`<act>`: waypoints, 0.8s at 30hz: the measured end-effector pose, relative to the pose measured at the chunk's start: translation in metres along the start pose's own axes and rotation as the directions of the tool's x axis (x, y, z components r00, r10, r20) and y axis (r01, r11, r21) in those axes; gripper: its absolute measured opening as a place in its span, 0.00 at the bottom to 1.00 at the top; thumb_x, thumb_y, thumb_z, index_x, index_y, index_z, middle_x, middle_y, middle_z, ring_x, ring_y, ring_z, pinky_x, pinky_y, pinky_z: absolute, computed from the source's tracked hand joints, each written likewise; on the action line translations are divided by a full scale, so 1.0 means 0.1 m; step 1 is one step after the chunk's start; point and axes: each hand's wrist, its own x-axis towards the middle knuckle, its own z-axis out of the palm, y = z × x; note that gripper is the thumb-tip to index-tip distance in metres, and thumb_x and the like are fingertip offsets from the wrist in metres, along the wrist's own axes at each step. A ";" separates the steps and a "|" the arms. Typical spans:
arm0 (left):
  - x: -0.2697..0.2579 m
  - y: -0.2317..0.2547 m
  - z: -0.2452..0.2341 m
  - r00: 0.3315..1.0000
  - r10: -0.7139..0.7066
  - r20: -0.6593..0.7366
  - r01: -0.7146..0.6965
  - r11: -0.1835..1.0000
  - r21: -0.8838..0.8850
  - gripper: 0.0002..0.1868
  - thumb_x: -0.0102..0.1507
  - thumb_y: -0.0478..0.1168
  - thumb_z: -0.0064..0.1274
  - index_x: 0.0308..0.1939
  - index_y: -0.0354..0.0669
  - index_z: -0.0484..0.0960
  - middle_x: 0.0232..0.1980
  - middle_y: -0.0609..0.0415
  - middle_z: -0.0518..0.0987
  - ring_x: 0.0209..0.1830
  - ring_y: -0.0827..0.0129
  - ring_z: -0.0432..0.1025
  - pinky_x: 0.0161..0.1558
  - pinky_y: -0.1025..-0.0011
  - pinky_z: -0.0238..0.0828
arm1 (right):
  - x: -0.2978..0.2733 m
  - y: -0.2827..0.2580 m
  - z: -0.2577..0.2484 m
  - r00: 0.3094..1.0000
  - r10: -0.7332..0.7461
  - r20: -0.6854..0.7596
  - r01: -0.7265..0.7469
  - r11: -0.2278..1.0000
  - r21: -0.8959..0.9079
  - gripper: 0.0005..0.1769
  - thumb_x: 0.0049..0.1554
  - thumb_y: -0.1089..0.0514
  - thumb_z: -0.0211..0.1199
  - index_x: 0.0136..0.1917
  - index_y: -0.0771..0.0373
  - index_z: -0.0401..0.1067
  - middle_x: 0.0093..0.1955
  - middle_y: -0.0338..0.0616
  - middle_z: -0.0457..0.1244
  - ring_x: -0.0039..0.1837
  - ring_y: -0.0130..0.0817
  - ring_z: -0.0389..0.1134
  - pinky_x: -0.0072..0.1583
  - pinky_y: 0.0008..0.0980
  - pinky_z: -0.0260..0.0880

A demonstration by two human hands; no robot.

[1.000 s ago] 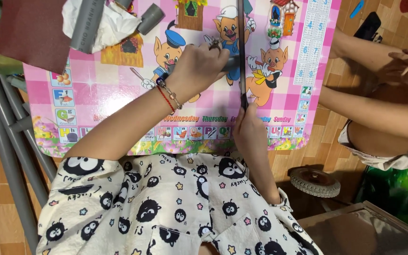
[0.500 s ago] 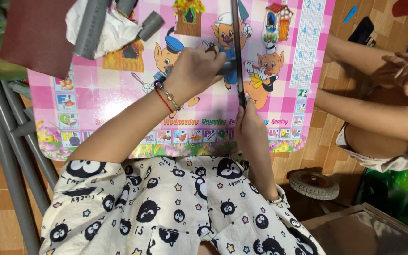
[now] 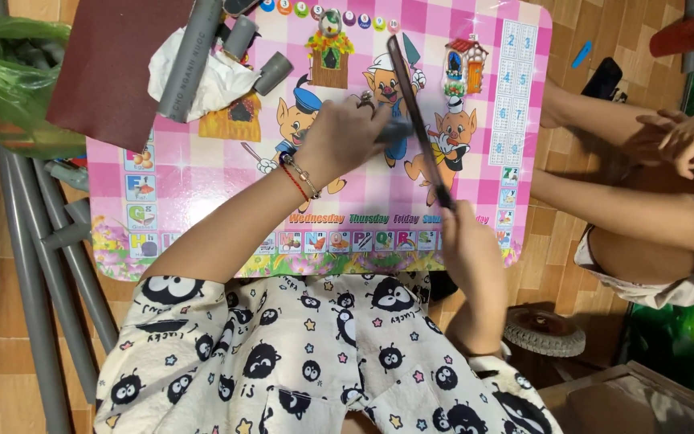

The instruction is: Measuring, marking, and cutting a PVC pipe with a hacksaw blade.

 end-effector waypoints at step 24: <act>0.08 -0.35 -0.12 0.914 -0.380 0.143 0.257 0.269 -0.928 0.15 0.58 0.54 0.44 0.30 0.48 0.74 0.21 0.59 0.69 0.25 0.65 0.68 0.33 0.69 0.63 | 1.13 -0.46 -0.21 0.466 -0.884 -0.029 0.657 0.324 0.681 0.22 0.57 0.59 0.41 0.64 0.68 0.52 0.54 0.63 0.56 0.57 0.54 0.58 0.55 0.55 0.56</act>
